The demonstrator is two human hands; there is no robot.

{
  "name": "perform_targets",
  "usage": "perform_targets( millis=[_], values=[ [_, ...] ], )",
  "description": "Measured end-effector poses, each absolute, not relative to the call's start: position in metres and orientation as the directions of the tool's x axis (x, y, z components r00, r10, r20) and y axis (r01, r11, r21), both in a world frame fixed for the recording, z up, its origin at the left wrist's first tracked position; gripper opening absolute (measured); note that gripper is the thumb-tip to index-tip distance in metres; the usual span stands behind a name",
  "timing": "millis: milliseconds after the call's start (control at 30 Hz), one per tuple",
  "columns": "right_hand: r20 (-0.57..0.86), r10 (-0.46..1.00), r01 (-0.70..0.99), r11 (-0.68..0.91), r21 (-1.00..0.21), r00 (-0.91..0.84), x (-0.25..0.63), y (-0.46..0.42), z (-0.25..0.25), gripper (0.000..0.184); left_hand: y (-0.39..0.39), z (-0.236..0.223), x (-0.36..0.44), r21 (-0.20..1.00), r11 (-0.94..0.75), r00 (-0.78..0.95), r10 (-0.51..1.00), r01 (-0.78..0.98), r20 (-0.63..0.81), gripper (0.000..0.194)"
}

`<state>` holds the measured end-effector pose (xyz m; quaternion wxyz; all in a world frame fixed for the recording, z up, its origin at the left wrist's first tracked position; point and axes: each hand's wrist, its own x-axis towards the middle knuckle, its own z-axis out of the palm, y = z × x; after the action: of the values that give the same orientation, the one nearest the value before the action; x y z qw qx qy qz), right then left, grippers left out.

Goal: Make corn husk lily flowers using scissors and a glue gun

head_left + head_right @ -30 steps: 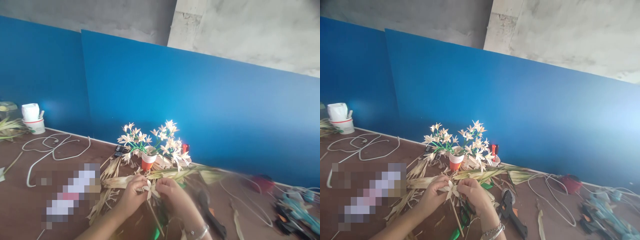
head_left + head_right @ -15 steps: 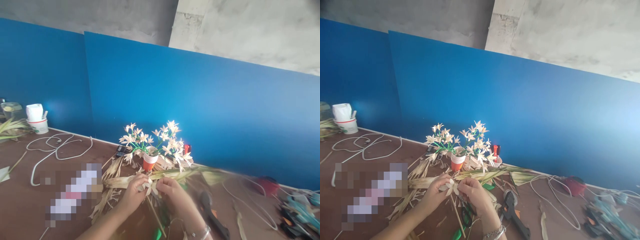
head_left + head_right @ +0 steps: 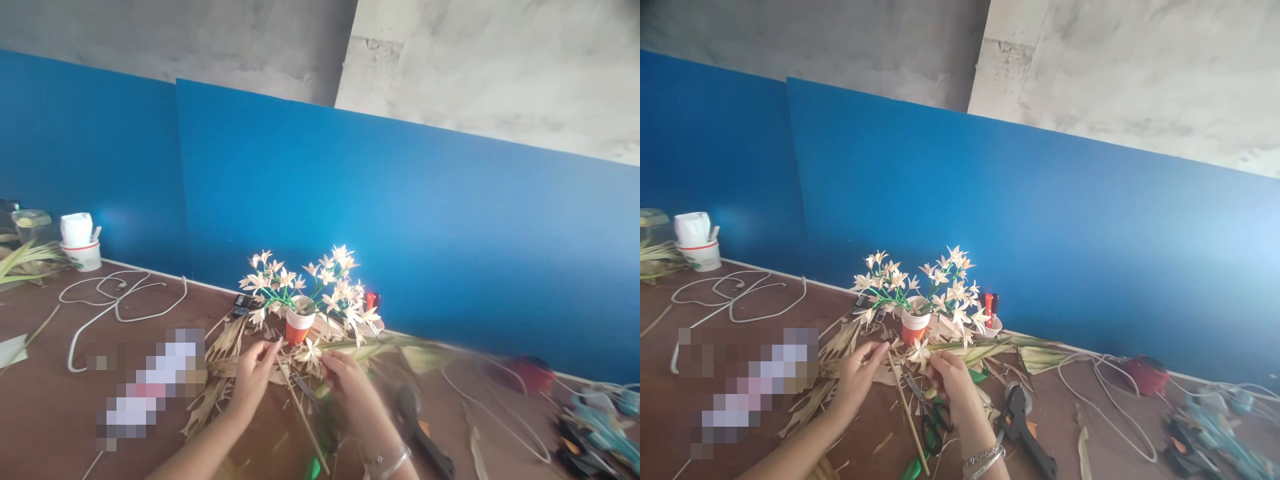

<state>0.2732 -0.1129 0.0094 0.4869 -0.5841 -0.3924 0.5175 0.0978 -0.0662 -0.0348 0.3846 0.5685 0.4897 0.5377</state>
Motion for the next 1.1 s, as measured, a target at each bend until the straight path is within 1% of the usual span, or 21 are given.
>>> perform_targets(
  millis=[100,167,233,267,333,367,467,567,600,667,800,933,1000,1100],
  values=[
    [-0.197,0.971,0.008,-0.199,-0.980,0.134,0.271,-0.110,0.005,0.024,-0.061,-0.034,0.093,0.955,-0.256,-0.093,0.958,0.152,0.272,0.040],
    [-0.168,0.976,0.058,-0.178,-0.982,0.142,0.269,-0.107,0.000,0.026,-0.057,-0.034,0.091,0.947,-0.256,-0.059,0.960,0.195,0.272,0.037],
    [-0.112,0.975,0.140,-0.140,-0.980,0.189,0.269,-0.102,-0.006,0.026,-0.052,-0.034,0.088,0.918,-0.249,0.023,0.967,0.307,0.255,0.030],
    [-0.071,0.972,0.191,-0.115,-0.975,0.224,0.269,-0.099,-0.009,0.025,-0.050,-0.034,0.087,0.884,-0.260,0.075,0.965,0.388,0.251,0.026],
    [0.020,0.960,0.298,-0.068,-0.952,0.280,0.268,-0.094,-0.014,0.018,-0.045,-0.034,0.083,0.760,-0.320,0.192,0.947,0.566,0.256,0.016],
    [0.057,0.955,0.348,-0.050,-0.936,0.291,0.268,-0.093,-0.016,0.016,-0.044,-0.033,0.080,0.679,-0.360,0.251,0.933,0.640,0.258,0.016],
    [0.104,0.960,0.469,-0.031,-0.883,0.261,0.269,-0.092,-0.021,0.018,-0.043,-0.030,0.072,0.455,-0.444,0.393,0.896,0.772,0.207,0.040],
    [0.097,0.975,0.571,-0.035,-0.820,0.199,0.269,-0.096,-0.022,0.020,-0.046,-0.024,0.064,0.339,-0.445,0.446,0.891,0.829,0.079,0.056],
    [0.089,0.981,0.603,-0.035,-0.797,0.174,0.269,-0.098,-0.022,0.020,-0.047,-0.022,0.062,0.321,-0.438,0.449,0.893,0.839,0.046,0.059],
    [0.076,0.990,0.662,-0.019,-0.750,0.115,0.267,-0.102,-0.021,0.019,-0.050,-0.019,0.058,0.311,-0.440,0.455,0.890,0.842,0.029,0.060],
    [0.083,0.997,0.751,0.049,-0.659,0.008,0.260,-0.106,-0.019,0.019,-0.054,-0.017,0.047,0.348,-0.494,0.515,0.856,0.797,0.036,0.051],
    [0.100,0.995,0.824,0.047,-0.564,0.012,0.253,-0.104,-0.021,0.024,-0.055,-0.015,0.040,0.350,-0.476,0.509,0.861,0.807,-0.003,0.044],
    [0.093,0.995,0.855,0.027,-0.517,0.025,0.253,-0.103,-0.023,0.026,-0.053,-0.014,0.044,0.357,-0.499,0.520,0.853,0.790,0.041,0.039],
    [0.072,0.997,0.886,0.004,-0.463,0.033,0.255,-0.104,-0.027,0.025,-0.048,-0.015,0.059,0.382,-0.567,0.538,0.821,0.730,0.190,0.031]
  ],
)
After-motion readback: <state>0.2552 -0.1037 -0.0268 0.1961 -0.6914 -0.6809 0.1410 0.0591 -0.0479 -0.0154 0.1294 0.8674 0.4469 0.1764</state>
